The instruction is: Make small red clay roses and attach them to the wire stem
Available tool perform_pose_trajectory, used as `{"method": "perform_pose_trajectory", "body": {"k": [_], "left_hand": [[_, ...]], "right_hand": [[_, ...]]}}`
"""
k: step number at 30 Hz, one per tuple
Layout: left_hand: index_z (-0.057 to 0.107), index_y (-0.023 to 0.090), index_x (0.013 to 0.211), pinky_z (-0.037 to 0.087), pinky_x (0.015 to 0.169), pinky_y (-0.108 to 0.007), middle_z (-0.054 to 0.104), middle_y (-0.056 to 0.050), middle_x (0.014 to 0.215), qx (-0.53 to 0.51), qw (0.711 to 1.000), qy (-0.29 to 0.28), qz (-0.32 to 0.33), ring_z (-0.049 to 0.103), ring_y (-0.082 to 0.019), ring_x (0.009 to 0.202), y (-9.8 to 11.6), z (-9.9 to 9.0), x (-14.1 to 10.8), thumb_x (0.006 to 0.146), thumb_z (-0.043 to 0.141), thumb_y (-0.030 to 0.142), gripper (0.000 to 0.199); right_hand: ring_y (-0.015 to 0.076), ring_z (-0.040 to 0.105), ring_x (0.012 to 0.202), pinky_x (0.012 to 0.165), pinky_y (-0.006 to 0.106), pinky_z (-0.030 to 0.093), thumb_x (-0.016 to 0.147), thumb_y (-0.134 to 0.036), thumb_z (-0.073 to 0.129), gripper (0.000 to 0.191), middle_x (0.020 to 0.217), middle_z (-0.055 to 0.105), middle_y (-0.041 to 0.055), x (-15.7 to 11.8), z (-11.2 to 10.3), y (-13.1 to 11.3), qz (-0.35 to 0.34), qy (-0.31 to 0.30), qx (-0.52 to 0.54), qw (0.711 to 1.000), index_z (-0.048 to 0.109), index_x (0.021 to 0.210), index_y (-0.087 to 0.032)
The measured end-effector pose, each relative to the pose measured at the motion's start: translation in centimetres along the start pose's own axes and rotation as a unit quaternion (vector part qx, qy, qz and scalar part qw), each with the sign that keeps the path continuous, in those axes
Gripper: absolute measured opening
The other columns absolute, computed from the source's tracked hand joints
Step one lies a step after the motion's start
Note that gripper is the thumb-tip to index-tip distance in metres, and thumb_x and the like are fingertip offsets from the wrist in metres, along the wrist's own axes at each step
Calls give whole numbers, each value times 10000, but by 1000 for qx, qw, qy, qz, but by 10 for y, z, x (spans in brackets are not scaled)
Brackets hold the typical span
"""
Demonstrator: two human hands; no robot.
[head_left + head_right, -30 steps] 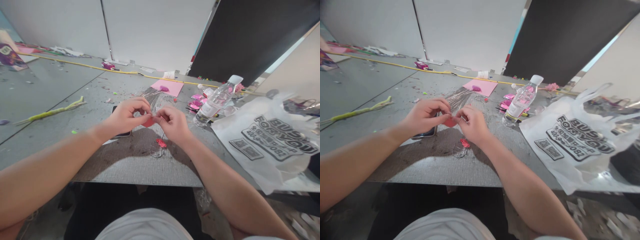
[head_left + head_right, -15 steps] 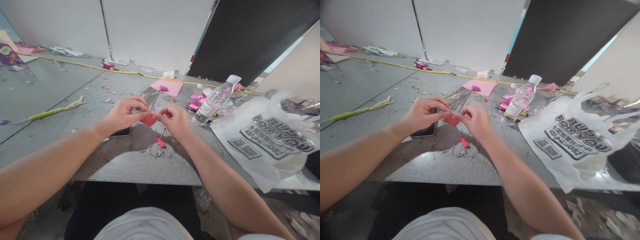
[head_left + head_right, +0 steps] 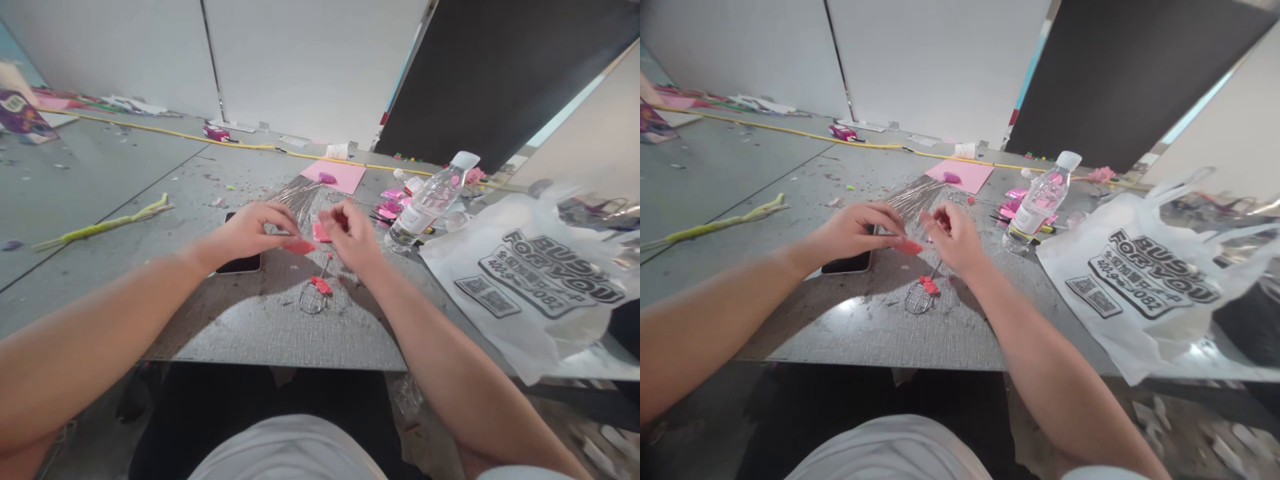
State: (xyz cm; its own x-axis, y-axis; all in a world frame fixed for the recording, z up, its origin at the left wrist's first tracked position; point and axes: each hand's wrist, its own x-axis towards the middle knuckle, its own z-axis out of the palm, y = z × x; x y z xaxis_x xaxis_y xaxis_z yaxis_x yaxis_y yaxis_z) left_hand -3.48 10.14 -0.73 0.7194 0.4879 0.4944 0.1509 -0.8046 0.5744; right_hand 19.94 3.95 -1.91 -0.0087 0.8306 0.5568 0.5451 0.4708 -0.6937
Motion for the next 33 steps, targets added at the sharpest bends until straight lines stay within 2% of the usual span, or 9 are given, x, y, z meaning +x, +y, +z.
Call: {"method": "perform_pose_trajectory", "body": {"k": [2,4,10,13,18,21,25,30,33], "left_hand": [[846,266,942,544,890,-331,783,-67,1004,-1,998,-64,30,719,-192,939,-4,0,0,920,764,368,133],[849,283,945,539,911,-337,787,-72,1026,0,993,-108,51,715,-199,976,-8,0,0,904,783,346,100],[840,284,908,538,952,-343,798,-76,1033,6,982,-184,39,718,-221,1027,-11,-4,0,859,821,380,110],[817,239,937,536,915,-329,800,-76,992,14,989,-144,11,725,-205,967,-6,-4,1,965,682,421,228],[782,204,1083,546,789,-319,805,-55,946,17,992,-21,-124,726,-200,858,5,6,2,935,678,530,372],[773,197,1097,569,792,-322,820,-66,996,-55,983,-24,-171,750,-208,887,10,12,2,914,693,538,395],[780,194,933,531,709,-286,806,-38,874,-46,981,-45,-181,721,-179,787,13,16,1,899,715,499,314],[783,205,880,500,648,-271,790,-20,808,-37,980,-37,-194,697,-164,728,14,18,1,884,731,435,235],[790,208,919,534,681,-286,804,-30,847,-33,979,-18,-198,720,-175,762,12,16,1,868,733,382,190]], "right_hand": [[146,491,681,652,306,393,974,-226,549,87,758,524,-27,0,2,4,45,1,50,998,542,888,-236],[148,540,715,677,309,432,921,-118,491,132,821,577,-11,0,5,7,63,-16,64,996,555,949,-230],[172,709,827,866,390,545,998,-186,501,240,1051,741,66,-6,10,8,30,-98,17,995,568,1226,-221],[194,737,866,858,392,551,1003,-230,568,201,1032,776,64,-8,11,5,34,-109,35,993,555,1204,-238],[203,679,874,802,358,497,988,-367,687,139,936,745,51,-6,9,2,-25,-93,-32,995,663,979,-231],[188,606,842,779,343,449,1022,-426,639,266,900,684,50,-6,10,2,-91,-108,-86,986,694,882,-208],[173,562,800,748,326,409,1039,-312,601,259,854,630,37,-7,12,1,-126,-145,-127,973,678,824,-190],[166,550,764,721,321,389,949,-273,714,228,790,612,14,-5,10,0,-80,-139,-149,976,663,742,-195],[164,582,768,738,317,413,840,-242,835,151,796,652,2,-2,8,5,-53,-195,-127,971,705,775,-204]]}}
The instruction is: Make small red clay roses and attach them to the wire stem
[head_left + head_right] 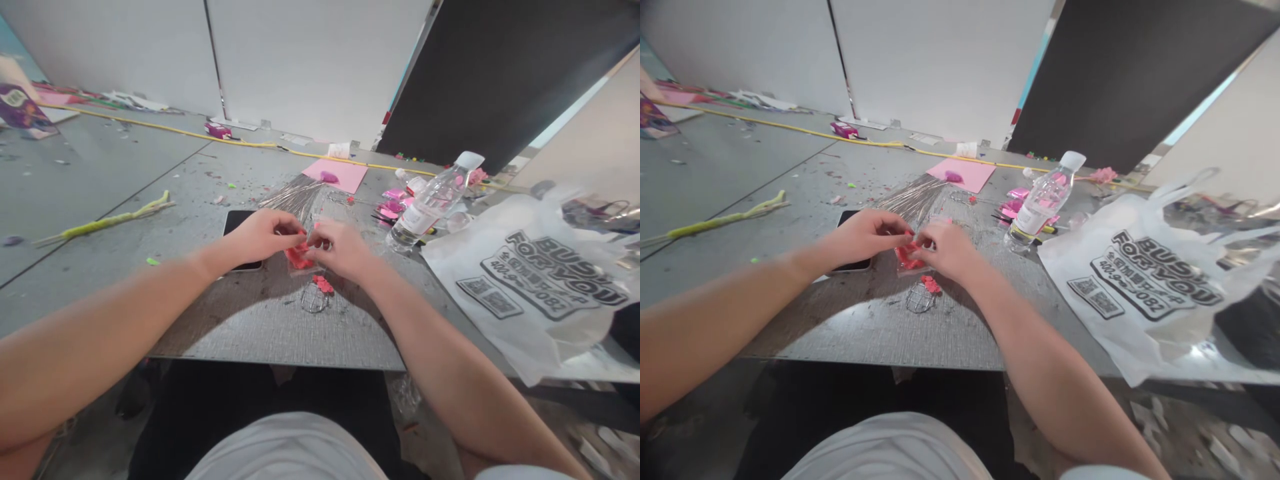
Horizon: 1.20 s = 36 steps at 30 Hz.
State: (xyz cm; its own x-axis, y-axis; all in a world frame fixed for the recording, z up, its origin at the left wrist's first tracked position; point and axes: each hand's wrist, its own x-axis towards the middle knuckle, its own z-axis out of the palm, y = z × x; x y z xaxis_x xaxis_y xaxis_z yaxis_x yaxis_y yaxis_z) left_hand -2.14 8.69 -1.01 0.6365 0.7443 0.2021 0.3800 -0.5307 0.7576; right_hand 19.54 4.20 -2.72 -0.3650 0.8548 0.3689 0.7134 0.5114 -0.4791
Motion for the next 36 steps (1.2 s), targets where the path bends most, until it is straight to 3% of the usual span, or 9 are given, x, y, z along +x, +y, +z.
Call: {"method": "perform_pose_trajectory", "body": {"k": [2,5,8,13,22,30,36], "left_hand": [[791,204,926,548,683,-293,807,-40,864,13,999,31,5,722,-181,768,-3,-2,1,834,754,344,172],[796,206,907,554,687,-300,809,-45,878,29,998,58,10,723,-186,778,-7,-4,3,807,769,311,148],[809,216,930,571,753,-319,818,-48,906,16,999,39,1,744,-196,825,-9,-5,4,833,754,325,156],[817,230,958,557,764,-332,827,-41,894,-24,1000,18,-6,744,-198,807,-7,-4,3,863,747,393,202],[823,222,897,520,720,-317,803,-21,834,-15,1000,-8,-24,701,-187,749,1,-5,-1,927,671,505,323],[846,235,1032,530,927,-341,837,-36,1045,-104,993,-4,-50,738,-207,950,1,-4,-3,881,750,463,290],[850,245,1039,538,963,-362,838,-41,1057,-145,988,-1,-58,746,-216,980,-5,-3,-2,828,824,459,302]], "right_hand": [[164,592,773,748,318,421,787,-203,874,140,806,683,-1,1,2,5,-5,-40,0,999,736,800,-220],[158,572,731,713,312,407,795,-238,876,137,753,673,-6,2,7,10,9,-50,-15,999,741,778,-222],[171,596,770,735,322,428,844,-308,848,146,803,688,16,1,9,10,13,-10,-16,1000,746,819,-207],[188,651,824,759,336,483,932,-380,775,224,927,751,53,-1,1,2,-12,84,44,995,757,1072,-207],[178,638,814,753,328,491,1004,-340,674,145,892,749,37,-4,2,-9,-58,100,45,992,741,944,-226],[161,625,785,709,299,497,990,-250,670,92,878,722,36,-5,5,-12,-104,134,28,985,712,923,-202],[154,651,801,738,309,515,987,-240,692,95,958,752,50,-6,5,-11,-114,144,35,982,775,948,-212]]}}
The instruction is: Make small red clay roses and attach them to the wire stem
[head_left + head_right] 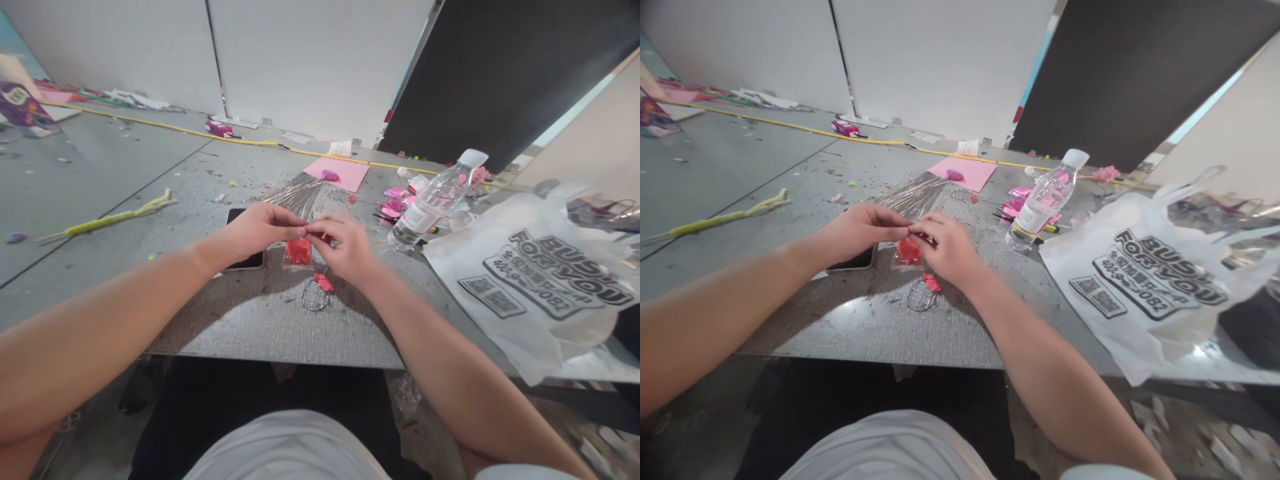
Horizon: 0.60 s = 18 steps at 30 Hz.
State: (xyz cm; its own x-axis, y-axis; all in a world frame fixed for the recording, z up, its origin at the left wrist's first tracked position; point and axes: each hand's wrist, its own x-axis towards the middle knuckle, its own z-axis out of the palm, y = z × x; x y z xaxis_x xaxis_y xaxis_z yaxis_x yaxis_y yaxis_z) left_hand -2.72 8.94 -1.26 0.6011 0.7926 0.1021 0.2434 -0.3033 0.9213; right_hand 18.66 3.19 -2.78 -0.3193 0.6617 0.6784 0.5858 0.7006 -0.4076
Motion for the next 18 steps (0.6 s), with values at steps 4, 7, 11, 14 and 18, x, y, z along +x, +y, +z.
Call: {"method": "perform_pose_trajectory", "body": {"k": [4,7,11,14,18], "left_hand": [[839,219,1026,550,934,-356,830,-56,1039,-67,998,8,8,740,-198,942,-2,2,1,790,868,426,315],[832,225,1029,553,912,-334,825,-49,1026,-108,994,31,4,734,-177,914,-2,3,1,769,888,397,316],[828,244,1088,544,895,-336,831,-44,1065,-13,999,39,1,739,-186,928,-1,2,2,832,816,417,309],[833,217,1025,524,836,-338,833,-42,972,153,986,15,62,734,-198,878,1,0,3,880,734,366,230],[804,194,935,488,746,-302,802,-29,860,253,959,-8,132,700,-180,797,1,1,3,884,680,299,171]], "right_hand": [[169,678,830,733,316,523,959,-269,714,78,913,760,39,2,0,-2,83,-6,54,995,763,926,-218],[177,710,785,614,297,524,952,-281,680,77,891,774,44,5,0,-1,246,16,169,954,702,939,-208],[166,730,715,561,282,544,912,-268,696,85,891,793,65,6,-2,7,359,92,257,892,658,918,-193],[148,713,695,636,294,581,820,-271,796,156,840,792,44,5,-3,12,354,102,261,892,716,922,-185],[142,685,667,654,302,578,752,-339,871,245,789,782,30,4,-4,12,352,86,246,899,785,922,-186]]}}
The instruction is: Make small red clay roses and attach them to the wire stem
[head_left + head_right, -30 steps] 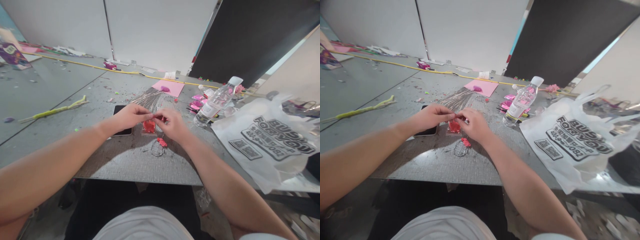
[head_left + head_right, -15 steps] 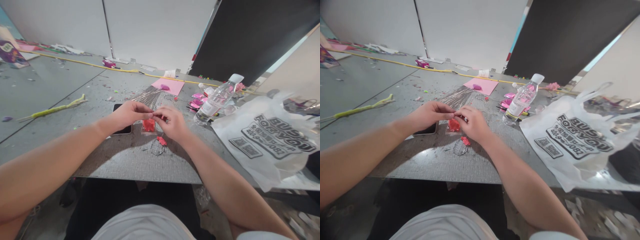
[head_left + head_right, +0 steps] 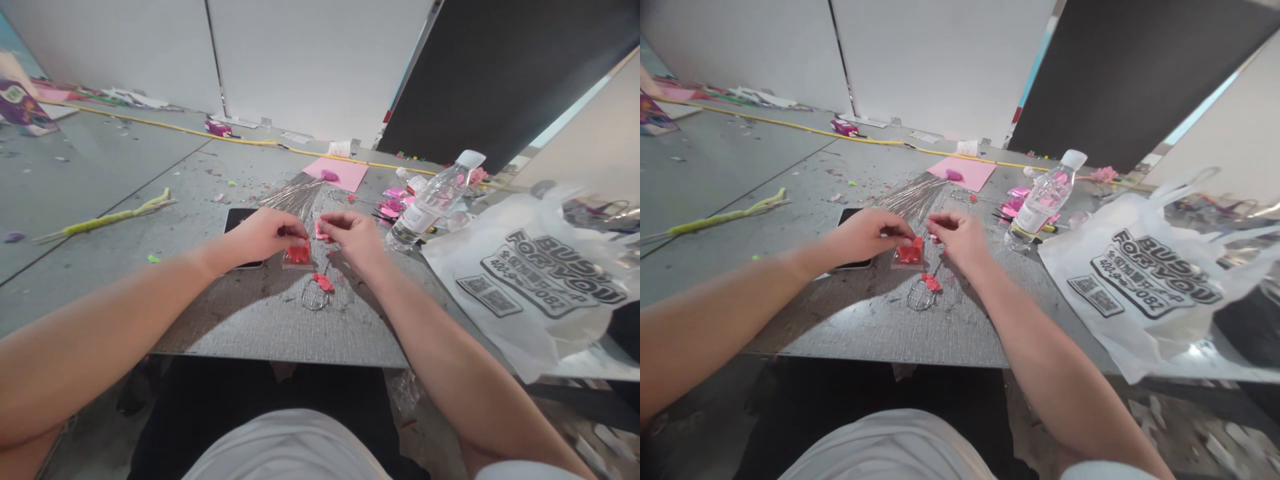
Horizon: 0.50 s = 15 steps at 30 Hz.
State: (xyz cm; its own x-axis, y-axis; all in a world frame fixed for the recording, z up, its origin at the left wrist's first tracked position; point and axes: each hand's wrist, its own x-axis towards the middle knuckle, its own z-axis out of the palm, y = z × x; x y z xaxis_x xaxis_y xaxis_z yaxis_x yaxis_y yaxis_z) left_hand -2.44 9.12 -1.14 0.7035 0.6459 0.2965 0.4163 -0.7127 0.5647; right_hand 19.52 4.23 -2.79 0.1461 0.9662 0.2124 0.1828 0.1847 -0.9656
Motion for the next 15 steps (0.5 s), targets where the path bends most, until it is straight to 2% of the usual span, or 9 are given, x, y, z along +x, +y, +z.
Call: {"method": "perform_pose_trajectory", "body": {"k": [3,6,9,12,15], "left_hand": [[756,176,882,460,682,-278,756,-17,782,3,1000,1,4,660,-159,720,0,1,0,884,689,336,173],[724,170,854,443,654,-266,733,-13,761,13,1000,-10,8,638,-149,696,1,3,-1,875,702,326,159],[729,171,883,454,662,-265,747,-17,797,23,999,-19,15,655,-152,720,1,6,-2,873,704,278,110],[749,181,967,494,726,-275,786,-24,879,14,1000,-14,20,705,-162,798,0,8,-2,870,696,216,116],[745,187,1063,544,810,-313,816,-39,936,-60,998,4,-22,750,-187,874,1,9,-2,872,714,245,202]], "right_hand": [[135,654,612,608,287,548,810,-408,830,233,719,751,27,-2,1,-2,-7,-21,-30,999,776,845,-184],[123,620,569,554,268,506,920,-475,718,323,692,721,28,-4,3,-5,-20,-36,-70,997,722,776,-186],[121,637,593,564,257,506,981,-396,642,288,737,740,37,-5,5,-6,-24,-39,-83,995,704,796,-184],[123,654,625,605,269,525,982,-304,627,200,821,778,46,-5,6,-5,-32,-50,-105,993,753,885,-182],[151,688,722,678,299,547,932,-272,696,136,898,798,45,-4,6,-2,-73,-51,-149,985,814,960,-210]]}}
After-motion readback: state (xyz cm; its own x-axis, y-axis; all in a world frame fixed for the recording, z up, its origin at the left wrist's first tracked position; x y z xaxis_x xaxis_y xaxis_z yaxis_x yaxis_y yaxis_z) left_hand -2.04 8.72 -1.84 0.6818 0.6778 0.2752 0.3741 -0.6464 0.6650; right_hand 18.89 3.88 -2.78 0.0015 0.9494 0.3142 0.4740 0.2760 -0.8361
